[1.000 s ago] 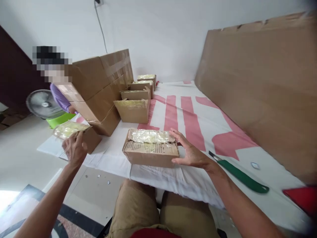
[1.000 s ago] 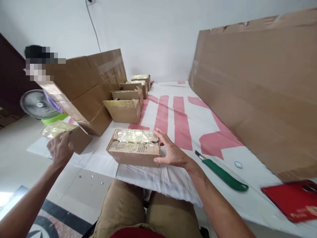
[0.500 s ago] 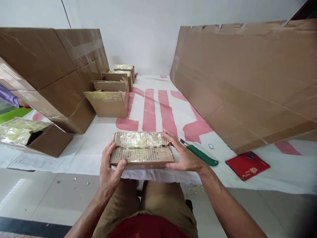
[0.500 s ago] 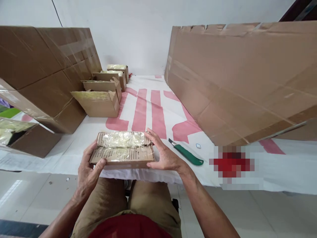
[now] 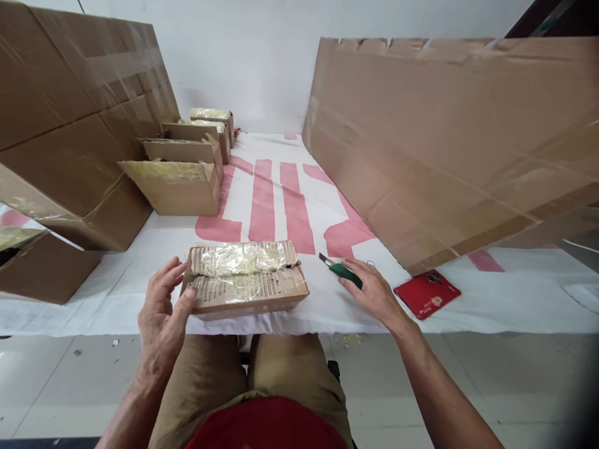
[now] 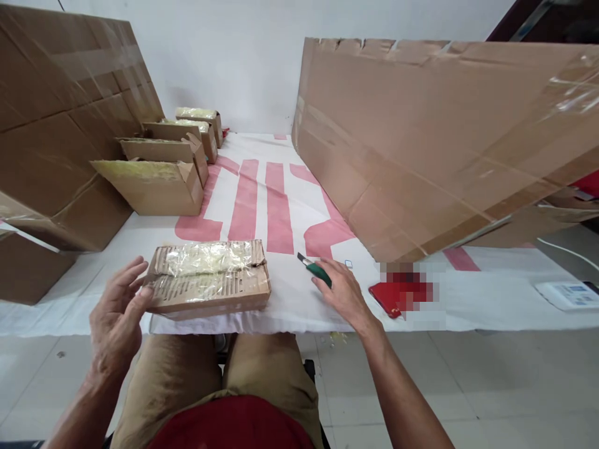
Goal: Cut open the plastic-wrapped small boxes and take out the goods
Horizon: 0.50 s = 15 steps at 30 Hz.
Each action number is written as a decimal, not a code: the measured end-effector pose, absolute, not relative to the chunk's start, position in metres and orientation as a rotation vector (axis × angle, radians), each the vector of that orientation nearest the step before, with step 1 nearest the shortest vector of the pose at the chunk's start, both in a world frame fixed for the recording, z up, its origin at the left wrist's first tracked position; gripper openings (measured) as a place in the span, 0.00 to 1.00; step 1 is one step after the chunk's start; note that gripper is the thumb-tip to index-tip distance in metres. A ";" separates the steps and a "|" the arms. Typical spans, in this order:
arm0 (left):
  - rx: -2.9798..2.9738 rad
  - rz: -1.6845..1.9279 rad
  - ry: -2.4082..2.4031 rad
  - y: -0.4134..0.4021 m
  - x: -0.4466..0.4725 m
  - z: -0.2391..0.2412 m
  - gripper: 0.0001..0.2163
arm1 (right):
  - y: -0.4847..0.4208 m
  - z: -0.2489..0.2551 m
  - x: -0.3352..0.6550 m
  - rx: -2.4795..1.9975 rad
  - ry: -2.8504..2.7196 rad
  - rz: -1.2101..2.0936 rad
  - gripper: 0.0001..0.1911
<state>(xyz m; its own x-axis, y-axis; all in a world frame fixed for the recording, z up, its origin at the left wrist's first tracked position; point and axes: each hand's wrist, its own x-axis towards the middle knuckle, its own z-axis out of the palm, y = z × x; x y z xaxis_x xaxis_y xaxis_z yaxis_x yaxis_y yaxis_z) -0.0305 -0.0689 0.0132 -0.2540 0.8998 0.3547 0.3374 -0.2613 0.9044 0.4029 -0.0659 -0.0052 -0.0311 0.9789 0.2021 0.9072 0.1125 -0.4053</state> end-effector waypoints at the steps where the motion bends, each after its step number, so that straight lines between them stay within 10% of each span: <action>1: 1.544 1.548 1.504 -0.065 -0.031 0.017 0.18 | -0.066 -0.011 0.407 -1.895 -1.996 0.166 0.21; 15: 1.632 1.237 1.418 -0.042 -0.026 0.022 0.25 | -0.061 -0.003 0.405 -1.862 -1.685 0.162 0.23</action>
